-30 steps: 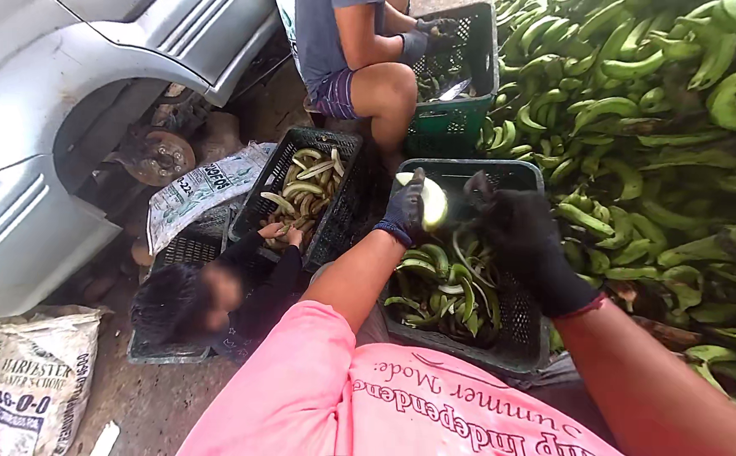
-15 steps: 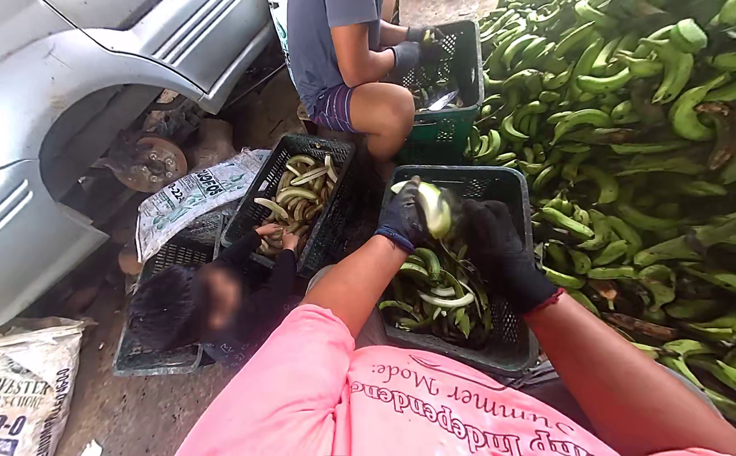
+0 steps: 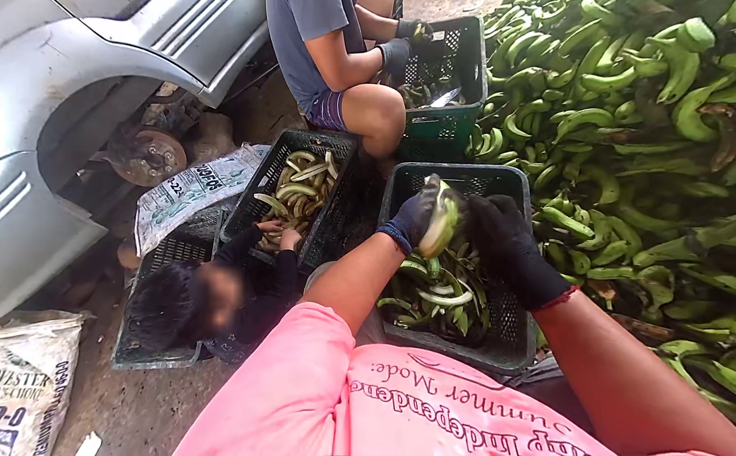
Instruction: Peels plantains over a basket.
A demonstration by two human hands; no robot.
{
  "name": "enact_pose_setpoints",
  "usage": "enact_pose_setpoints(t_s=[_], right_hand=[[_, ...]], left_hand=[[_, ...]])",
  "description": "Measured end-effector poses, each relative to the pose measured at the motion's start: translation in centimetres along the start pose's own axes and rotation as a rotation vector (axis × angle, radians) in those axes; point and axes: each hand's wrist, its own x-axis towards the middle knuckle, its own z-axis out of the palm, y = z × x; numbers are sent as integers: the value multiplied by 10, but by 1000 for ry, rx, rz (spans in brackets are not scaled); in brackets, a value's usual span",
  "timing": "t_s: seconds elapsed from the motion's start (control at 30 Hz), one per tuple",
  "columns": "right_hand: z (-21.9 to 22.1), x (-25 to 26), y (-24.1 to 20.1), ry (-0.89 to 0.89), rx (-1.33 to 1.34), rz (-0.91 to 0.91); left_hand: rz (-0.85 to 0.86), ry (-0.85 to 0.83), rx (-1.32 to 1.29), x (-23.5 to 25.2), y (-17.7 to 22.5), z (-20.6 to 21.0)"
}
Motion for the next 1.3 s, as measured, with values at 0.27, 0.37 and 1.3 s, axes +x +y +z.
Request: enact_pose_setpoints(t_s=[0.27, 0.37, 1.3], right_hand=[[-3, 14, 35, -275, 375, 449], [-13, 16, 44, -233, 322, 481], [8, -18, -5, -34, -162, -242]], left_hand=[[-55, -416, 533, -21, 15, 2], [-139, -425, 259, -12, 10, 1], [-230, -125, -444, 0, 2, -5]])
